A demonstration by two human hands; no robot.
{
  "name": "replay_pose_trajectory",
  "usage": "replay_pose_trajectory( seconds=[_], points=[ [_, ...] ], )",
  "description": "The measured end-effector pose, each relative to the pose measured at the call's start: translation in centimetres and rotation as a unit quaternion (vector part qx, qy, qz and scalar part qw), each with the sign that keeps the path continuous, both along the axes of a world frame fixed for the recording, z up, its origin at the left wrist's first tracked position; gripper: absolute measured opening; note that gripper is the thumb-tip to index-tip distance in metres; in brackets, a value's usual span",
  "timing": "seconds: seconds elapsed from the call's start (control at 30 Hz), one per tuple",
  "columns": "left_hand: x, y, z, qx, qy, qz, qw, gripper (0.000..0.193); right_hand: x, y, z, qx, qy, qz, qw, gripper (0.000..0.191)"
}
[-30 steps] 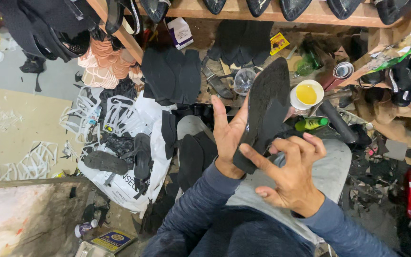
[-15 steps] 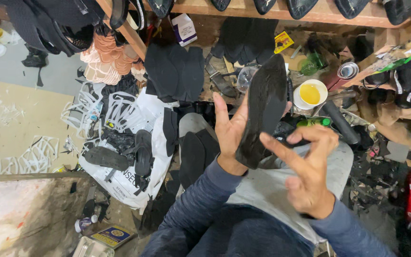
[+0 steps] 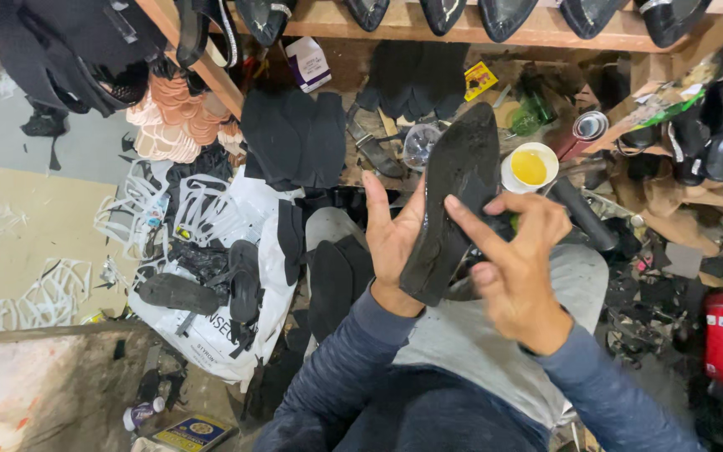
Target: The person sits on the floor and repeatedly applies a yellow liquid to black shoe parts using a small brush. They pick up each part, coat one side, and place it on a wooden shelf. The process is repeated for several parts.
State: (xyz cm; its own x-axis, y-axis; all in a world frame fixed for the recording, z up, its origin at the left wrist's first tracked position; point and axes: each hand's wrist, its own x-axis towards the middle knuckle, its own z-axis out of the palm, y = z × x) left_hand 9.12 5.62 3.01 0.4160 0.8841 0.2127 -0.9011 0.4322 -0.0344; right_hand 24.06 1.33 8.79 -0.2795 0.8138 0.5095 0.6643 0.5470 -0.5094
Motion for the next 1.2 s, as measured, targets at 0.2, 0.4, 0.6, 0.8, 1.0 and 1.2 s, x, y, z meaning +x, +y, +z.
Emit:
replay_pose_trajectory(
  seconds=[0.2,0.4,0.6,0.8,1.0,1.2],
  points=[
    [-1.4,0.9,-2.2,0.015,-0.078,-0.017,0.997,0.076,3.1,1.0,-3.7,0.060,0.070,0.047,0.995,0.054],
    [-2.5,-0.4,-6.1,-0.113,-0.037,0.003,0.993,0.049,12.8,14.9,-17.4,-0.079,-0.119,-0.168,0.975,0.047],
    [-2.1,-0.8,-8.2,-0.187,0.066,0.068,0.978,0.038,14.2,18.2,-24.4,-0.111,-0.322,-0.167,0.925,0.054],
    [-2.9,-0.6,-7.7,-0.158,0.060,0.051,0.984,0.037,12.6,16.4,-18.9,0.007,-0.304,-0.214,0.928,0.049],
    [-1.9,0.2,-6.6,-0.113,0.015,0.034,0.993,0.034,6.7,6.6,-8.0,-0.080,0.164,0.010,0.983,0.030],
    [-1.5,-0.2,-4.0,-0.047,-0.016,-0.034,0.998,0.041,2.7,3.5,-5.4,-0.024,0.107,-0.023,0.994,0.054]
  ],
)
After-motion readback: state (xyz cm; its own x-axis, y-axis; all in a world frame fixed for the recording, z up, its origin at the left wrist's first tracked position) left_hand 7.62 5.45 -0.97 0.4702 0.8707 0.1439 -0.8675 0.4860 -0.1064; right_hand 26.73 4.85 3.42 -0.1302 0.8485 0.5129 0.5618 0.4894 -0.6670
